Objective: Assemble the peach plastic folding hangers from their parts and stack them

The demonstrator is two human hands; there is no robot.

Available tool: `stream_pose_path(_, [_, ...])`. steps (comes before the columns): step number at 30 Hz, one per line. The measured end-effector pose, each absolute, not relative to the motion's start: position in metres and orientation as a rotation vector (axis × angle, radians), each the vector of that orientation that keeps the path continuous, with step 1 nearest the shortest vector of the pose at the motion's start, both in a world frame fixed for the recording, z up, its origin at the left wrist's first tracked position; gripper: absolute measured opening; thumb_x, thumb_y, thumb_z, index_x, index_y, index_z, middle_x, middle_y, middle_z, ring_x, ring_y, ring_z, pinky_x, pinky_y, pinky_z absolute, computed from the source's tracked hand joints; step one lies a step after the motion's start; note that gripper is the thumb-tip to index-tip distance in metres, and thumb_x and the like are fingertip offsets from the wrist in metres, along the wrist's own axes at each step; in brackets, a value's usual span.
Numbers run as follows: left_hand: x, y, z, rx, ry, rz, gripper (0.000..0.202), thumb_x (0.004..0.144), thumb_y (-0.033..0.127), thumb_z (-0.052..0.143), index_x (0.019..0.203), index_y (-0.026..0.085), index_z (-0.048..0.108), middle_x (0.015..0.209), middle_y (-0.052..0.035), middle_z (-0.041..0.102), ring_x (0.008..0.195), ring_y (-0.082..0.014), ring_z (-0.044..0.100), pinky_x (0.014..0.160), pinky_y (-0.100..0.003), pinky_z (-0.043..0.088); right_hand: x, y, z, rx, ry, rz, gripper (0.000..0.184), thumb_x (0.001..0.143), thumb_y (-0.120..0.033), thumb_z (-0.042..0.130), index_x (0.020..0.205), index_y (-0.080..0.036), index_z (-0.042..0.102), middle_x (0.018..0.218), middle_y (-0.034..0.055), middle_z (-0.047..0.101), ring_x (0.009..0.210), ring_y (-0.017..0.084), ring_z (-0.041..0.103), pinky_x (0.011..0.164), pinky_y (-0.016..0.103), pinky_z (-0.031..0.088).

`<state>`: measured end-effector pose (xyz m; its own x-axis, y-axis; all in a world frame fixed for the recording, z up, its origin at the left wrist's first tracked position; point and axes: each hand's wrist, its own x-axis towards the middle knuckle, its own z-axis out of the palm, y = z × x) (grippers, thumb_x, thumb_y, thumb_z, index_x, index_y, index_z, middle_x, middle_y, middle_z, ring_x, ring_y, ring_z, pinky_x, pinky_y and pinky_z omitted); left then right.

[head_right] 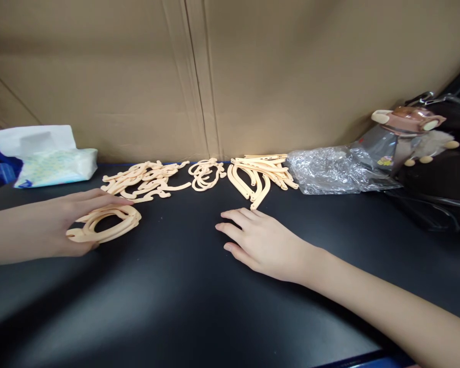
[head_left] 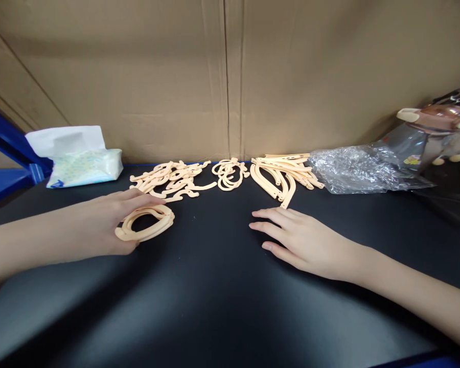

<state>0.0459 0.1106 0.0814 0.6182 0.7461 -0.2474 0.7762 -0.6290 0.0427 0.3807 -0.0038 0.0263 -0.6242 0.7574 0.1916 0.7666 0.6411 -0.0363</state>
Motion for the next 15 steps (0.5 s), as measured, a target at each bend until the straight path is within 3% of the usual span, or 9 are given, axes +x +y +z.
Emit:
stream_pose_path(9, [0.037,0.117,0.072,2.726,1.358,-0.344,0.070,0.067,0.021,0.052,0.137,0.022,0.048,0.142,-0.0029,0.047,0.133,-0.0264,0.042,0.112,-0.039,0.032,0.381,-0.003,0.024,-1.237,-2.665,-0.100,0.034,0.099,-0.024,0.043,0.127,-0.011,0.058,0.131,0.0171,0.057,0.119,0.028,0.057,0.099,0.048,0.050])
stream_pose_path(15, [0.036,0.116,0.070,2.812,1.273,-0.258,0.065,0.068,0.020,0.049,0.133,0.023,0.052,0.136,-0.0005,0.053,0.123,-0.0214,0.051,0.104,-0.032,0.041,0.381,-0.003,0.024,-1.237,-2.657,-0.102,0.035,0.099,-0.025,0.043,0.127,-0.010,0.058,0.131,0.0172,0.057,0.119,0.028,0.056,0.100,0.048,0.050])
